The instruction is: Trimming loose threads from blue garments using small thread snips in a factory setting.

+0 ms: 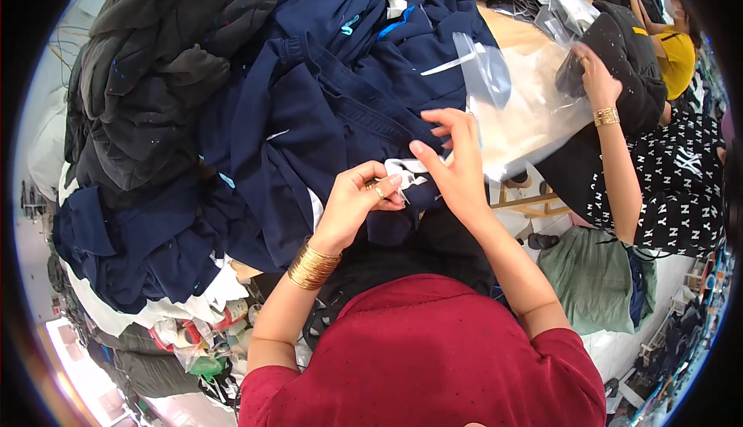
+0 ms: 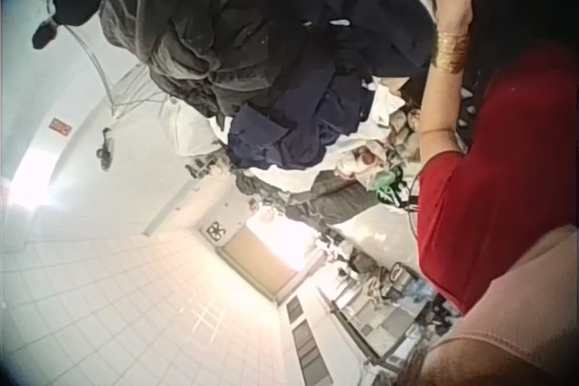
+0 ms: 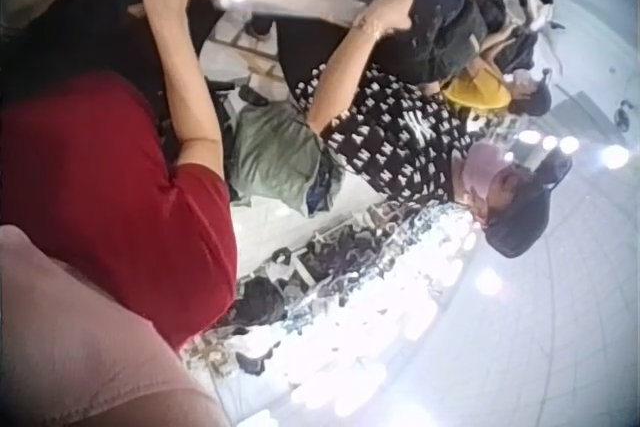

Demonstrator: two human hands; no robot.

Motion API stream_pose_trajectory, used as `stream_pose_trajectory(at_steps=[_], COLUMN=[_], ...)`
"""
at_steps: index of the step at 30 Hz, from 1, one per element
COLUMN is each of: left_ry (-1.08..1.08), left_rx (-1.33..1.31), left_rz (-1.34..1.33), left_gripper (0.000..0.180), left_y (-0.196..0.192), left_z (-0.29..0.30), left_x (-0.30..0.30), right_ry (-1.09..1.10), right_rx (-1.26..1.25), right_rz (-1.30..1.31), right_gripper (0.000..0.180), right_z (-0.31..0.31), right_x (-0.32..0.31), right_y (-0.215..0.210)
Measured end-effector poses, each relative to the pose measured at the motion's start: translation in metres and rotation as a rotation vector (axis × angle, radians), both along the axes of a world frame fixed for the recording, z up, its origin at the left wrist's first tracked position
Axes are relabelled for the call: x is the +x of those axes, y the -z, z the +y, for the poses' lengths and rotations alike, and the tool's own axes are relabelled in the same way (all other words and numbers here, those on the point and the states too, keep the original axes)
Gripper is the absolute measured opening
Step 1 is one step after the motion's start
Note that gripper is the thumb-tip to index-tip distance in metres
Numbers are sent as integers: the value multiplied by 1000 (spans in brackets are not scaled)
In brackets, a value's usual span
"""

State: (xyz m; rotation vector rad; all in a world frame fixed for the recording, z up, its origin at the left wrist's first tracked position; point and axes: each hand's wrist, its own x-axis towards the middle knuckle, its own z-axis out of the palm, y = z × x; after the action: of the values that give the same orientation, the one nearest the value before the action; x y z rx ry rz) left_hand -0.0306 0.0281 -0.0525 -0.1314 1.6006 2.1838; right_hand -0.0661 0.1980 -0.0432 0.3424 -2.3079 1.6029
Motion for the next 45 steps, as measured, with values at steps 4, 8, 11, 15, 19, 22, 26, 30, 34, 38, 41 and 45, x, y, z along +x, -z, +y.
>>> stream_pose_trajectory(at_steps=[4,8,11,15,19,22,26,30,34,38,41,45], left_ry=[-86,-50,33,82,180,232,364,193,210,78,-6,-45], left_rx=[-19,-96,-239,-459,-805,-650,-269,24,-2,-144,-268,-502], left_rz=[66,186,123,201,633,338,-20,-177,-126,79,240,340], left_gripper=[14,14,15,15,18,16,21,23,22,19,17,16], left_y=[1,0,0,-14,-19,-22,2,17,19,24,27,32], left_z=[1,-3,-10,-6,-7,-4,-11,-6,2,7,9,13], left_x=[2,0,-2,1,4,2,-2,-1,3,4,4,2], right_ry=[-425,-457,-382,-564,-488,-321,-140,-103,-151,-153,-148,-18], right_rx=[67,113,295,237,-41,165,174,177,263,339,253,282], right_rz=[-256,-428,288,79,-231,85,252,306,278,297,230,134], right_gripper=[16,16,13,14,15,16,25,28,32,31,24,15], right_z=[13,16,12,17,12,9,6,9,9,11,10,10], right_x=[12,11,12,12,18,19,27,39,41,37,35,30], right_y=[-3,6,7,20,27,37,51,57,49,48,52,49])
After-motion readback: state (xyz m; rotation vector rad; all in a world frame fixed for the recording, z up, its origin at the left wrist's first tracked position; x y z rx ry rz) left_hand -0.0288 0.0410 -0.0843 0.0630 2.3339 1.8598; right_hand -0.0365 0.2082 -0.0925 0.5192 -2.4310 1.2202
